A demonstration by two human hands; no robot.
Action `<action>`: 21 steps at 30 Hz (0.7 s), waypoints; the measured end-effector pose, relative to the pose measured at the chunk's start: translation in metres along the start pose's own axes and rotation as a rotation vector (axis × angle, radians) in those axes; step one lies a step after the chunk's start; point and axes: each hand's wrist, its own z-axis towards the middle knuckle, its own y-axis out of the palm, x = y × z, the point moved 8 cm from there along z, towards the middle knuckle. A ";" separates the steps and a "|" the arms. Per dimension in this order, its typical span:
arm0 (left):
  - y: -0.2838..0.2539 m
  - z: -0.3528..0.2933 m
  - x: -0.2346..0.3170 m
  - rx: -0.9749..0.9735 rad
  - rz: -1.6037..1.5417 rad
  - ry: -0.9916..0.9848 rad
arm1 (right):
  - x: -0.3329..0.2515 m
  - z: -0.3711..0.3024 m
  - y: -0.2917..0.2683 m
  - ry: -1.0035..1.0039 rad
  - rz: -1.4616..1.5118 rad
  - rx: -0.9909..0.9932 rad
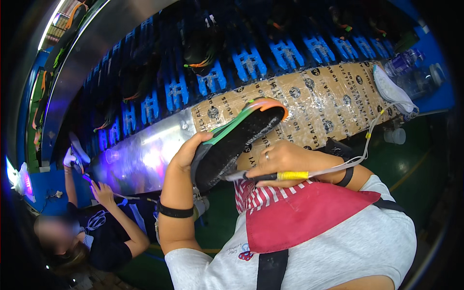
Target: Applying adhesive or glue to the perimeter and bottom surface of shoe soles using a brush on a manufacturing line.
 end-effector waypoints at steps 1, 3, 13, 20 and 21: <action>0.001 0.002 -0.006 -0.009 0.006 0.004 | 0.006 0.001 -0.011 0.060 0.082 0.124; 0.004 0.009 -0.016 -0.024 -0.214 0.133 | 0.026 0.000 -0.021 0.187 0.276 0.300; 0.014 0.012 -0.047 -0.092 -0.371 0.243 | 0.097 -0.043 -0.050 0.682 0.348 0.665; 0.021 0.009 -0.043 -0.101 -0.509 0.388 | 0.051 -0.015 -0.036 0.283 -0.191 0.527; 0.015 0.010 -0.044 -0.060 -0.536 0.400 | 0.042 -0.010 -0.028 0.242 -0.142 0.438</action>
